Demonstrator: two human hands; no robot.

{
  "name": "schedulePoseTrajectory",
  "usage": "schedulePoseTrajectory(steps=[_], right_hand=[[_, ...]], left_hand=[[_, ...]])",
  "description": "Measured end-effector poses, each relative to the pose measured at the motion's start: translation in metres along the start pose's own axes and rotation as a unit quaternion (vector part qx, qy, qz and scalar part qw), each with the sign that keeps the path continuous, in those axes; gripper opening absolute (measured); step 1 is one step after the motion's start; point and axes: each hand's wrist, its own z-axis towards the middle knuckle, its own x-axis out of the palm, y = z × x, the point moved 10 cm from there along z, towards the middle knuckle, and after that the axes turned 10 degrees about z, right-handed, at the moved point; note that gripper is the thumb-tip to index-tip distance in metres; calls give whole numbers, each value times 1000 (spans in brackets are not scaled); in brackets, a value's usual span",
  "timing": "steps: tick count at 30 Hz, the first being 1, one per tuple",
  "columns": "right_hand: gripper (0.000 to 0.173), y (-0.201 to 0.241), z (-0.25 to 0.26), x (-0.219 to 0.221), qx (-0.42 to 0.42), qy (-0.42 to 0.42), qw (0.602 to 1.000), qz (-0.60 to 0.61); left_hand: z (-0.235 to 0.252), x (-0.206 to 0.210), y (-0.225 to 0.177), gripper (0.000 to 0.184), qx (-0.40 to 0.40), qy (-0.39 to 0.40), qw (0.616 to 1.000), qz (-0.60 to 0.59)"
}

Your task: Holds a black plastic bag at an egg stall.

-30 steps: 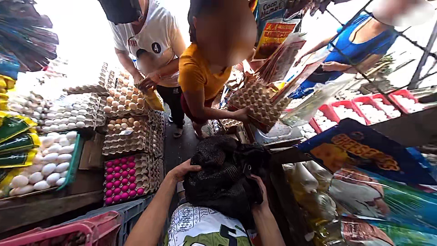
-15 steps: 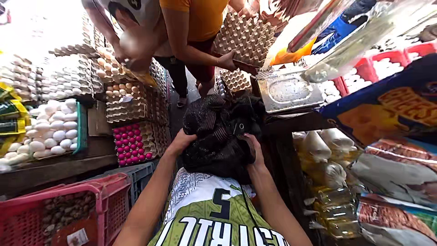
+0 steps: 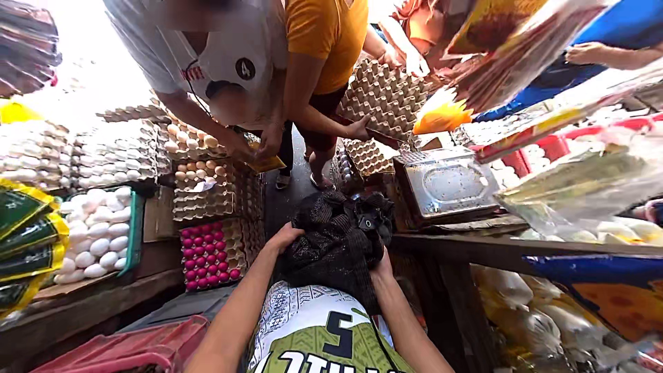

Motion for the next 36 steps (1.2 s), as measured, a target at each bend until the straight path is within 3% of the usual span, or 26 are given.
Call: schedulePoseTrajectory(steps=[5, 9, 13, 17, 25, 31, 36], right_hand=[[34, -5, -12, 14, -14, -41, 999, -16], [38, 6, -26, 18, -39, -70, 997, -5], [45, 16, -6, 6, -33, -68, 996, 51], [47, 19, 26, -14, -9, -82, 996, 22], [35, 51, 65, 47, -11, -36, 999, -5], [41, 46, 96, 53, 20, -37, 998, 38], [33, 43, 119, 104, 6, -45, 999, -1]], left_hand=[[30, -5, -7, 56, -37, 48, 992, 106], [57, 9, -45, 51, -33, 70, 969, 235], [85, 30, -85, 49, -30, 91, 935, 341], [99, 46, -88, 49, -47, 76, 891, 445], [124, 29, -135, 50, 28, 51, 883, 466], [115, 4, -164, 53, -30, -14, 898, 438], [153, -32, -168, 53, -49, -22, 906, 420]])
